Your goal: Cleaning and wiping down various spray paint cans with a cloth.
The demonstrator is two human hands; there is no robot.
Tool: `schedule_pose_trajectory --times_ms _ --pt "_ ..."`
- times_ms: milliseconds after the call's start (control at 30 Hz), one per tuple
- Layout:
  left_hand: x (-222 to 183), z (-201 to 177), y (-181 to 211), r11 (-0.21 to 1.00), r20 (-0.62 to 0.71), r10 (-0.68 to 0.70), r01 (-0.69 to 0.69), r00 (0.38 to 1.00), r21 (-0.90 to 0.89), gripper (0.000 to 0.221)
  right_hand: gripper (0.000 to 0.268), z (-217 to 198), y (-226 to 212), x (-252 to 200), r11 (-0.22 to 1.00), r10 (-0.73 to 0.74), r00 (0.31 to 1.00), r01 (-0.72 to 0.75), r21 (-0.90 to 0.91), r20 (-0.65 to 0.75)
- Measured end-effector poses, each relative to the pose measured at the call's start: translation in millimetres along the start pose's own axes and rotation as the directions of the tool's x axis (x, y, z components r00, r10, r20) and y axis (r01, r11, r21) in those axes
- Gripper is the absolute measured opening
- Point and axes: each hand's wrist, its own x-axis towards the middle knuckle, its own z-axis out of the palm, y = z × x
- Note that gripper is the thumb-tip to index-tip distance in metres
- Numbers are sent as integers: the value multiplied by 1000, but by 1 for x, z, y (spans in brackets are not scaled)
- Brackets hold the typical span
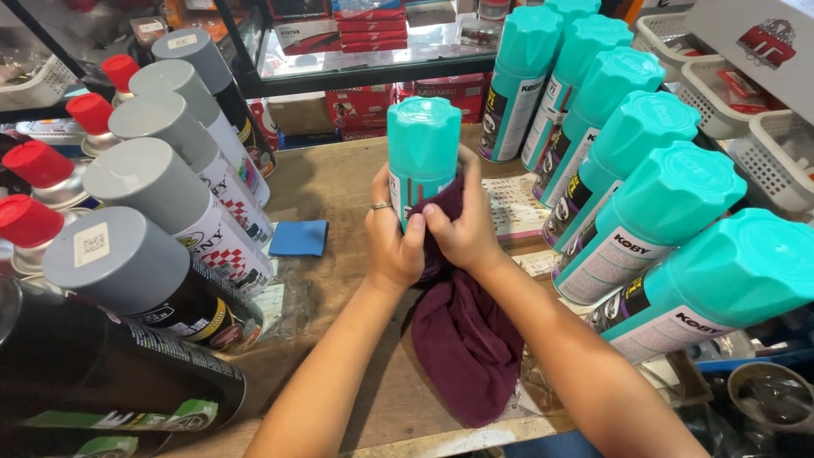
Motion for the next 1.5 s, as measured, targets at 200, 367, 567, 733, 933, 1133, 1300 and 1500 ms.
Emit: schedule_pose_trajectory --times_ms 200,367,567,733,933,1133,1300,1500 --pt "0 2 5 994 63 74 -78 995 70 90 70 -13 -36 22 989 -74 990 88 116 -116" --pt "-6 2 -1 997 60 68 -71 996 40 90 70 -12 -33 21 982 -105 986 123 141 -128" --pt "-6 -1 -3 991 92 119 -124 989 52 92 77 -7 -32 26 973 -211 950 228 48 -228" --pt "-11 0 -5 984 118 174 -176 978 9 95 78 -17 -32 30 950 -300 897 313 -13 -325" --pt "-13 2 -12 979 124 203 -203 971 -13 100 55 -22 -35 30 944 -291 835 329 1 -467" --pt "-7 -1 -16 989 84 145 -146 986 11 100 33 10 -41 19 943 -331 859 295 -152 -389" --pt "-3 -3 -14 1000 25 27 -27 999 7 91 44 20 -19 2 966 -258 940 246 -81 -223" --pt "4 -6 -19 999 -19 -37 37 999 1 73 64 21 -6 -7 972 -214 976 207 -107 -52"
